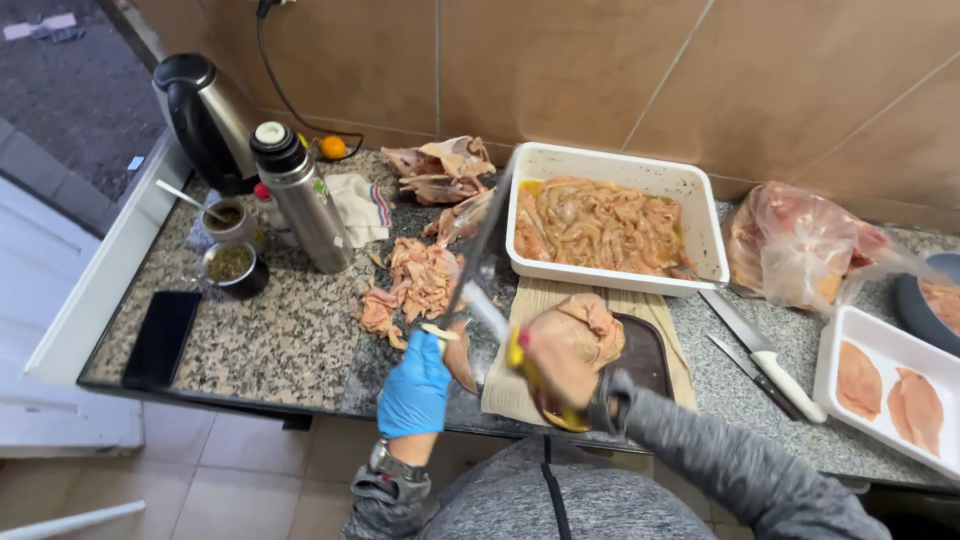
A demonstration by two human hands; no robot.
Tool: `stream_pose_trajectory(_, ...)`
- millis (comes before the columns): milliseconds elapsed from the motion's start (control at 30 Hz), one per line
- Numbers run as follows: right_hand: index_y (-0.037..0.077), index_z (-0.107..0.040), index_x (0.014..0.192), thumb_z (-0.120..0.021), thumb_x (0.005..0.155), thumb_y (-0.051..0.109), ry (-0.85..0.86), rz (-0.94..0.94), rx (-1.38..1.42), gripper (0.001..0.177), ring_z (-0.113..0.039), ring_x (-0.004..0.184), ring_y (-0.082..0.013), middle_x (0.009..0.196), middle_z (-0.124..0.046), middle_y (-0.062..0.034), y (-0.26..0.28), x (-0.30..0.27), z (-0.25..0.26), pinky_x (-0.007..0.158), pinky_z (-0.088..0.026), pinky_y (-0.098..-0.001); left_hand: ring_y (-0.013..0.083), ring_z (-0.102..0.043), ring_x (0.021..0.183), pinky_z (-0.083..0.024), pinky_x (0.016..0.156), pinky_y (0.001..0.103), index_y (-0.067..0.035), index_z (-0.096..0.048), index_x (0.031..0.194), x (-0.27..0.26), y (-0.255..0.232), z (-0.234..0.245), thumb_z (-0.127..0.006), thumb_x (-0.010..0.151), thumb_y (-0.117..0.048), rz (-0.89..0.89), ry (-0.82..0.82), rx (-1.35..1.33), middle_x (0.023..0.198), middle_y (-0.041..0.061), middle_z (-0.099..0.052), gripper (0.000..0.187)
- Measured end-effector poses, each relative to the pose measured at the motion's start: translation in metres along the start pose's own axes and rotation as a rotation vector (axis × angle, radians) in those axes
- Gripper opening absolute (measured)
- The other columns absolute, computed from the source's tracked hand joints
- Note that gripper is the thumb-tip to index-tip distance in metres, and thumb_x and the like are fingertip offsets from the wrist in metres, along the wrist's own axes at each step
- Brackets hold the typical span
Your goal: Slicing raw chicken breasts into strips on a prep counter in a commercial kitchen.
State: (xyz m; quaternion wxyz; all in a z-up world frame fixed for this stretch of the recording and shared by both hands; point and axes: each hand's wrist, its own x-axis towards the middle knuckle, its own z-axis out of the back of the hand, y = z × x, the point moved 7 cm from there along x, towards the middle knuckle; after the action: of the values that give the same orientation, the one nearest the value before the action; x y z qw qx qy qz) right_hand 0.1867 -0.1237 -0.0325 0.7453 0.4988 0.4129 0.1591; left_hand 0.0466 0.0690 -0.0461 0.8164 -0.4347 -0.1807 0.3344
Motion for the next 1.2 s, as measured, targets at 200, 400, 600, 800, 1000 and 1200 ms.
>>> stream_pose_trajectory(200, 0.012, -0.059, 0.104, -0.040, 0.109, 0.047, 0.174, 0.221, -0.070, 0.041, -0.049, 0.048, -0.0095, 0.065, -0.052, 0.0011, -0.038, -0.033, 0.009, 0.041, -0.043, -0.0265, 0.0475, -0.067, 0.072, -0.049, 0.058, 0.058, -0.021, -0.065, 0.116, 0.003, 0.056, 0.015, -0.040, 0.103, -0.050, 0.193, -0.029, 0.379, 0.080, 0.022, -0.071, 0.041)
stream_pose_trajectory(400, 0.013, -0.055, 0.110, -0.039, 0.102, 0.048, -0.191, 0.068, 0.187, 0.039, -0.050, 0.044, -0.0113, 0.064, -0.055, -0.0025, -0.027, -0.059, 0.077, 0.039, -0.040, -0.0255, 0.0447, -0.069, 0.070, -0.051, 0.056, 0.057, -0.018, -0.063, 0.109, 0.008, 0.099, -0.023, -0.041, 0.103, -0.051, 0.161, 0.022, 0.559, 0.085, 0.019, -0.072, 0.040)
stream_pose_trajectory(600, 0.006, -0.052, 0.110, -0.045, 0.105, 0.043, -0.357, 0.136, 0.224, 0.038, -0.051, 0.052, -0.0101, 0.073, -0.056, -0.0028, -0.060, -0.076, 0.115, 0.044, -0.042, -0.0249, 0.0433, -0.067, 0.080, -0.052, 0.063, 0.055, -0.012, -0.064, 0.105, 0.023, 0.095, -0.041, -0.054, 0.101, -0.041, 0.033, -0.047, 0.526, 0.099, 0.020, -0.067, 0.030)
stream_pose_trajectory(800, 0.008, -0.052, 0.117, -0.049, 0.104, 0.036, -0.413, 0.137, 0.265, 0.031, -0.053, 0.057, -0.0098, 0.077, -0.055, -0.0030, -0.095, -0.101, 0.148, 0.048, -0.046, -0.0254, 0.0383, -0.061, 0.099, -0.050, 0.081, 0.052, -0.007, -0.065, 0.112, 0.024, 0.036, -0.058, -0.066, 0.095, -0.030, -0.157, -0.095, 0.688, 0.103, 0.016, -0.062, 0.028)
stream_pose_trajectory(1000, 0.008, -0.052, 0.118, -0.050, 0.103, 0.032, -0.402, 0.094, 0.334, 0.028, -0.052, 0.055, -0.0105, 0.075, -0.054, -0.0033, -0.135, -0.118, 0.174, 0.046, -0.044, -0.0258, 0.0465, -0.049, 0.123, -0.040, 0.104, 0.056, -0.002, -0.052, 0.132, -0.015, -0.157, -0.121, -0.088, 0.062, -0.055, -0.522, 0.110, 0.241, 0.130, 0.021, -0.054, 0.095)
stream_pose_trajectory(1200, 0.007, -0.053, 0.117, -0.051, 0.101, 0.031, -0.356, -0.005, 0.271, 0.028, -0.052, 0.055, -0.0092, 0.075, -0.056, -0.0011, -0.146, -0.136, 0.196, 0.047, -0.045, -0.0251, 0.0512, -0.029, 0.145, -0.026, 0.109, 0.072, -0.011, -0.030, 0.158, -0.010, -0.182, -0.218, -0.095, 0.049, -0.062, -0.427, 0.381, 0.701, 0.162, 0.019, -0.033, 0.136)
